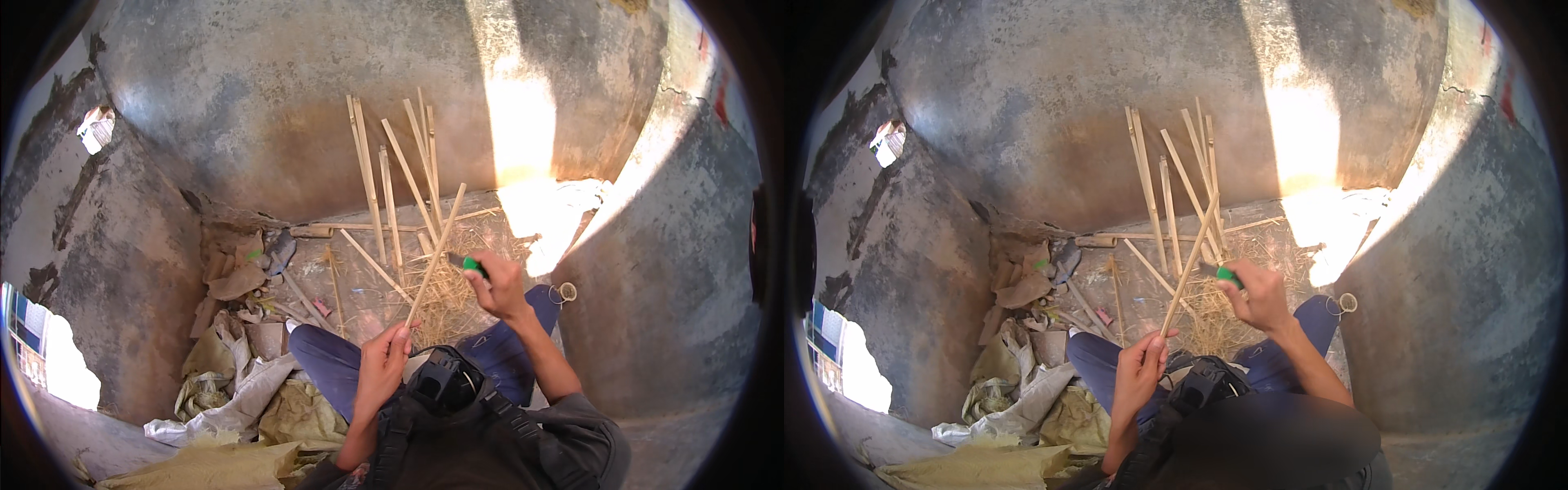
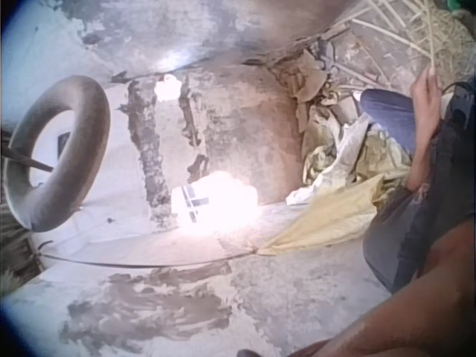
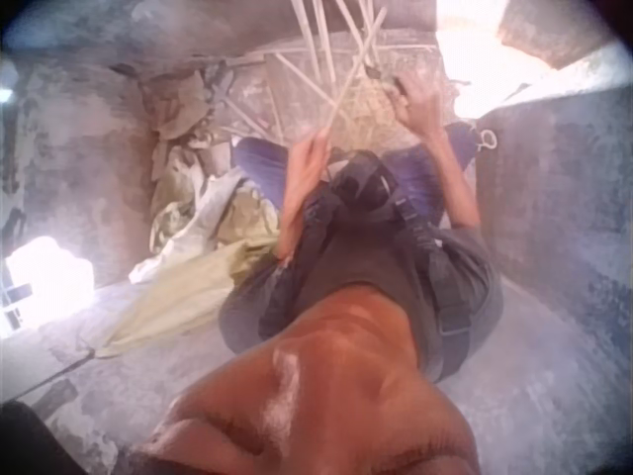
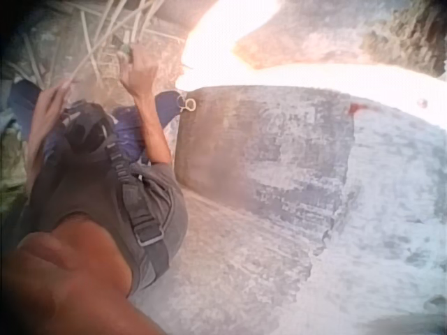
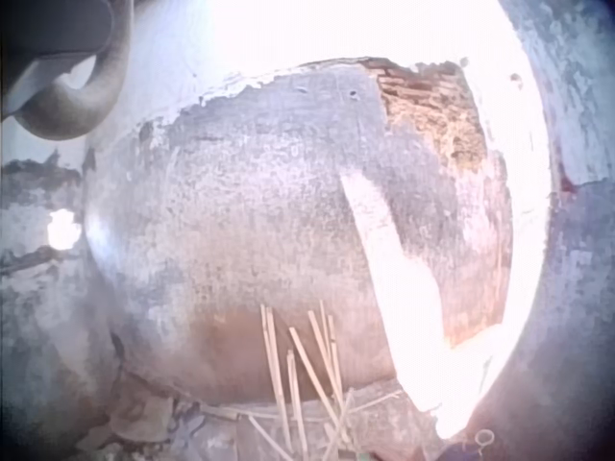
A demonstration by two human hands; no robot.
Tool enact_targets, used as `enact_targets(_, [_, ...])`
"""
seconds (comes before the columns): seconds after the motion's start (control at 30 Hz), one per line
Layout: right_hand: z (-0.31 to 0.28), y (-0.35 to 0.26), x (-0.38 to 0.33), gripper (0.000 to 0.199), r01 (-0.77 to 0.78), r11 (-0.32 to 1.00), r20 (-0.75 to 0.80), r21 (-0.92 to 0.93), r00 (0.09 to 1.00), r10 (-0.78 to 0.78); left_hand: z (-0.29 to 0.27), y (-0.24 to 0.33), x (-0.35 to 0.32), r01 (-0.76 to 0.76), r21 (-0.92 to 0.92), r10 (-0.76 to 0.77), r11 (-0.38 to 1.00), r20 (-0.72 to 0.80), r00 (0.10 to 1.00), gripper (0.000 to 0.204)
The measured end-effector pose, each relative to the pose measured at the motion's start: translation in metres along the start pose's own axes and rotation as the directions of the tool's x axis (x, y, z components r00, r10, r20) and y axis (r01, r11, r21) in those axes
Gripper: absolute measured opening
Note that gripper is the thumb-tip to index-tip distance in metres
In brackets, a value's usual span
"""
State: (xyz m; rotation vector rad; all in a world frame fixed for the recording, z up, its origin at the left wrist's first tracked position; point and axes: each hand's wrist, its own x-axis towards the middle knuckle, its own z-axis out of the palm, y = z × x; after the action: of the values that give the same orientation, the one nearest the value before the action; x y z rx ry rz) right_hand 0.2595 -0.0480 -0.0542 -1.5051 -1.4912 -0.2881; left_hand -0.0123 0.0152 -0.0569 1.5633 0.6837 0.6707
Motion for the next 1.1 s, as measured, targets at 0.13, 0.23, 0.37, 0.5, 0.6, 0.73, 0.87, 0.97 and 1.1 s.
enact_targets(0.13, [0.017, -0.035, -0.018, 0.025, 0.124, 0.992, 0.119, 0.025, 0.985, -0.126, 0.010, 0.006, 0.005, -0.054, 0.017, 0.055, 0.998, -0.044, 0.998, 0.029])
enact_targets(0.23, [0.020, -0.050, -0.021, 0.025, 0.135, 0.990, 0.149, 0.051, 0.979, -0.141, 0.013, 0.011, 0.006, -0.107, 0.089, 0.113, 0.990, -0.055, 0.992, 0.026])
enact_targets(0.37, [0.022, -0.053, -0.025, 0.026, 0.116, 0.992, 0.131, 0.043, 0.984, -0.120, 0.017, 0.021, 0.006, -0.121, 0.139, 0.132, 0.983, -0.076, 0.988, 0.032])
enact_targets(0.5, [0.017, -0.052, -0.021, 0.026, 0.150, 0.989, 0.156, -0.001, 0.977, -0.148, 0.016, 0.016, 0.004, -0.161, 0.212, 0.182, 0.964, -0.084, 0.980, 0.020])
enact_targets(0.6, [0.016, -0.044, -0.018, 0.026, 0.173, 0.983, 0.130, -0.061, 0.978, -0.164, 0.018, 0.016, 0.004, -0.146, 0.191, 0.168, 0.971, -0.102, 0.981, 0.021])
enact_targets(0.73, [0.006, -0.011, 0.002, 0.028, 0.036, 0.986, -0.029, -0.165, 0.999, -0.042, 0.015, 0.013, -0.005, -0.082, 0.193, 0.098, 0.978, -0.075, 0.992, 0.026])
enact_targets(0.87, [-0.025, 0.032, 0.037, 0.030, -0.135, 0.980, -0.245, -0.147, 0.965, 0.096, 0.013, 0.000, -0.015, -0.033, 0.164, 0.037, 0.986, -0.021, 0.999, 0.026])
enact_targets(0.97, [-0.053, 0.059, 0.053, 0.031, -0.315, 0.938, -0.367, -0.148, 0.898, 0.244, 0.008, -0.002, -0.022, -0.015, 0.117, 0.014, 0.993, 0.011, 1.000, 0.030])
enact_targets(1.1, [-0.049, 0.042, 0.033, 0.030, -0.258, 0.966, -0.266, -0.025, 0.933, 0.243, 0.004, -0.003, -0.018, 0.029, 0.067, -0.030, 0.997, 0.015, 0.999, 0.032])
